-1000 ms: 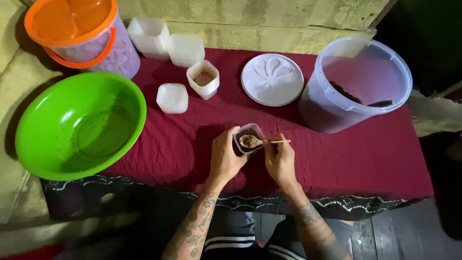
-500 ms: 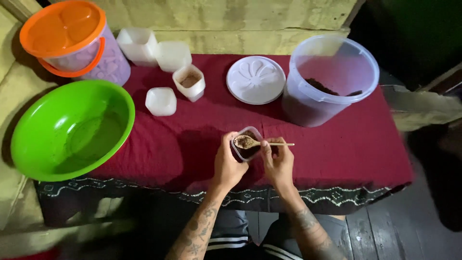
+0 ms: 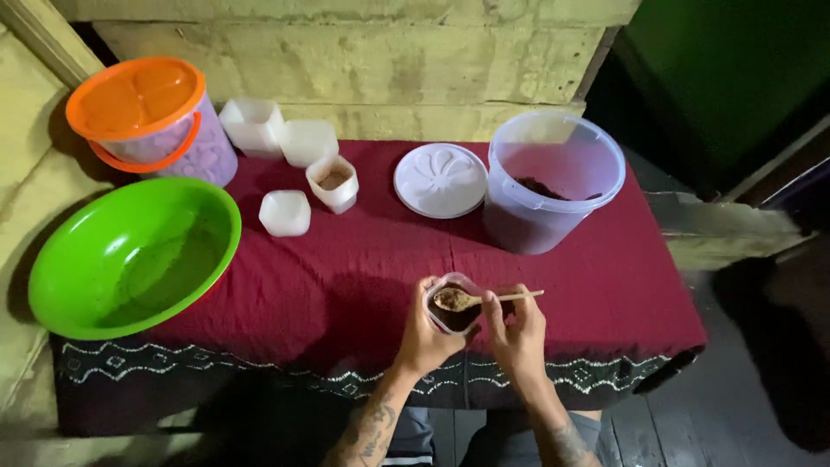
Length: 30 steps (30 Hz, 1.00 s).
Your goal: Filling a small plastic container with granular material using a small wooden spoon from a larger pitcher.
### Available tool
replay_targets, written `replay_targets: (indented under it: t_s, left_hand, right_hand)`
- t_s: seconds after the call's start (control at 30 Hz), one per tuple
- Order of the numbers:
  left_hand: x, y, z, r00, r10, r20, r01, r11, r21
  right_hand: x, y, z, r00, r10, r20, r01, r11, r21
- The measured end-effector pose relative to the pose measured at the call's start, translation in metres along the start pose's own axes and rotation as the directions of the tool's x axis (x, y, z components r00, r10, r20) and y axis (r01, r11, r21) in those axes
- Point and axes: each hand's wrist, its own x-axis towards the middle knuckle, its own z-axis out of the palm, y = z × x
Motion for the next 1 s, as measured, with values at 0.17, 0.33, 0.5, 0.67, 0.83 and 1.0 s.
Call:
replay_targets:
  t_s: [0.17, 0.33, 0.5, 0.67, 0.83, 1.0]
  left_hand:
    - [-0.003, 0.018, -0.002, 0.994, 0.054, 0.095, -0.055, 0.998, 0.012]
    - [-0.012, 0.015, -0.011, 0.984, 0.093, 0.154, -0.093, 0.996, -0.005]
    - [-0.01, 0.037, -0.017, 0.973, 0.193, 0.129, -0.179, 0.978, -0.112]
    - [-0.006, 0.028, -0.033, 0.973, 0.173, 0.151, -0.159, 0.982, -0.1]
    - [-0.003, 0.017, -0.044, 0.987, 0.014, 0.159, -0.026, 0.997, 0.074]
    - [0.01, 0.039, -0.042, 0.974, 0.184, 0.128, -0.19, 0.981, 0.032]
  right_hand:
    - [-0.016, 0.002, -0.005, 0.998, -0.034, 0.047, 0.038, 0.996, -0.078]
    - [-0.025, 0.009, 0.0, 0.991, -0.097, 0.089, 0.106, 0.989, -0.101]
    - [-0.02, 0.003, 0.005, 0.985, -0.004, 0.171, 0.022, 0.994, -0.103]
    - [-0.017, -0.006, 0.015, 0.976, 0.18, 0.123, -0.193, 0.976, 0.105]
    - [-0.016, 0.002, 0.029, 0.984, 0.166, 0.07, -0.173, 0.979, 0.109]
    - [-0.014, -0.002, 0.036, 0.95, 0.283, 0.132, -0.303, 0.937, 0.172]
